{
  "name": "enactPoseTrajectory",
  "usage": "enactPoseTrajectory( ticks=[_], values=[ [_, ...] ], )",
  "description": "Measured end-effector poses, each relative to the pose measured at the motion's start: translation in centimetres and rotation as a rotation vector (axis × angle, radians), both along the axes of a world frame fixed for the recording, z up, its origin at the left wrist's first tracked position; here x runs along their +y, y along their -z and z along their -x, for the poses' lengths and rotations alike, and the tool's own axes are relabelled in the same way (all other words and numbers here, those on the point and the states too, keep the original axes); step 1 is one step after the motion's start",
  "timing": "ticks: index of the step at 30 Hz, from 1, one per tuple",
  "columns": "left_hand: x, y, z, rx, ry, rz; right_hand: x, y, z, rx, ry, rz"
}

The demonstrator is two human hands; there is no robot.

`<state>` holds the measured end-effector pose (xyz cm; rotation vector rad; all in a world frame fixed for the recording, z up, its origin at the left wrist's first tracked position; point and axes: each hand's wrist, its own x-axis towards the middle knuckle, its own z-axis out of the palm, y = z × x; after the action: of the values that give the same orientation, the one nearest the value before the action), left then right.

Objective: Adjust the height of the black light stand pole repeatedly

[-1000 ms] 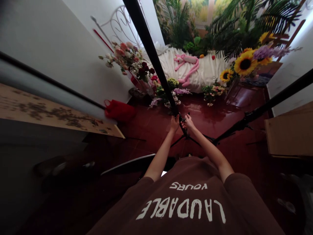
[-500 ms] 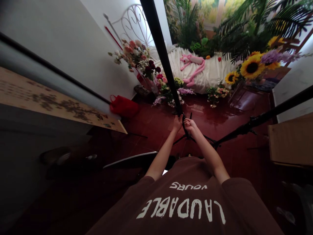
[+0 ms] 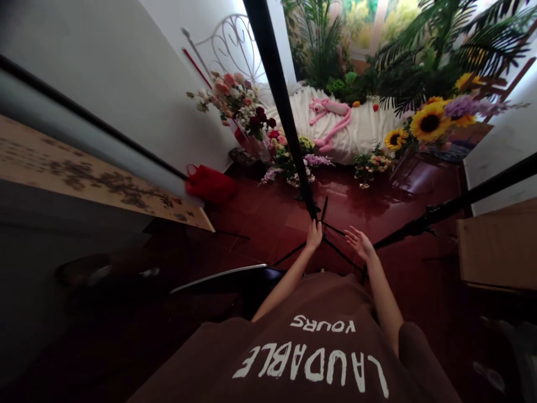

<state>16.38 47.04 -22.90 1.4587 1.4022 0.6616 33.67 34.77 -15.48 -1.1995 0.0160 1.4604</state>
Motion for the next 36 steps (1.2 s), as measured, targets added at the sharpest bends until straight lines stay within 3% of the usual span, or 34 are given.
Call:
enactPoseTrajectory(
  ticks=[2, 4, 8, 11, 14, 17, 20, 24, 28, 32, 36],
  values=[
    [-2.0, 1.0, -0.7, 0.07, 0.103, 0.125, -3.3, 0.7, -2.8, -0.113, 0.112, 0.035],
    [-3.4, 1.4, -2.1, 0.089, 0.206, 0.149, -6.5, 0.9, -5.8, -0.229, 0.229, 0.08],
    [-4.3, 0.1, -7.1, 0.005, 0.417, 0.028, -11.3, -1.1, -11.0, -0.466, 0.349, 0.162],
    [-4.7, -2.3, -12.2, -0.133, 0.591, -0.077, -13.2, -4.1, -13.7, -0.564, 0.388, 0.175],
    [-5.9, -5.3, -17.3, -0.293, 0.809, -0.177, -13.5, -7.4, -15.5, -0.613, 0.35, 0.185],
    [-7.2, -8.6, -21.4, -0.431, 0.972, -0.293, -12.9, -10.1, -17.0, -0.636, 0.248, 0.2],
    [-8.2, -11.4, -24.0, -0.485, 1.012, -0.372, -12.2, -11.6, -18.7, -0.671, 0.075, 0.233],
    [-9.2, -13.8, -24.9, -0.362, 0.982, -0.36, -12.0, -12.0, -21.1, -0.612, -0.13, 0.148],
    [-9.8, -15.1, -24.2, -0.21, 0.966, -0.374, -12.2, -11.9, -22.5, -0.646, -0.248, 0.09],
    [-10.0, -15.5, -24.0, -0.178, 0.956, -0.392, -12.3, -11.5, -22.2, -0.909, -0.215, 0.013],
    [-10.1, -15.1, -24.2, -0.186, 0.938, -0.408, -12.4, -10.5, -20.2, -1.387, -0.119, 0.044]
  ],
)
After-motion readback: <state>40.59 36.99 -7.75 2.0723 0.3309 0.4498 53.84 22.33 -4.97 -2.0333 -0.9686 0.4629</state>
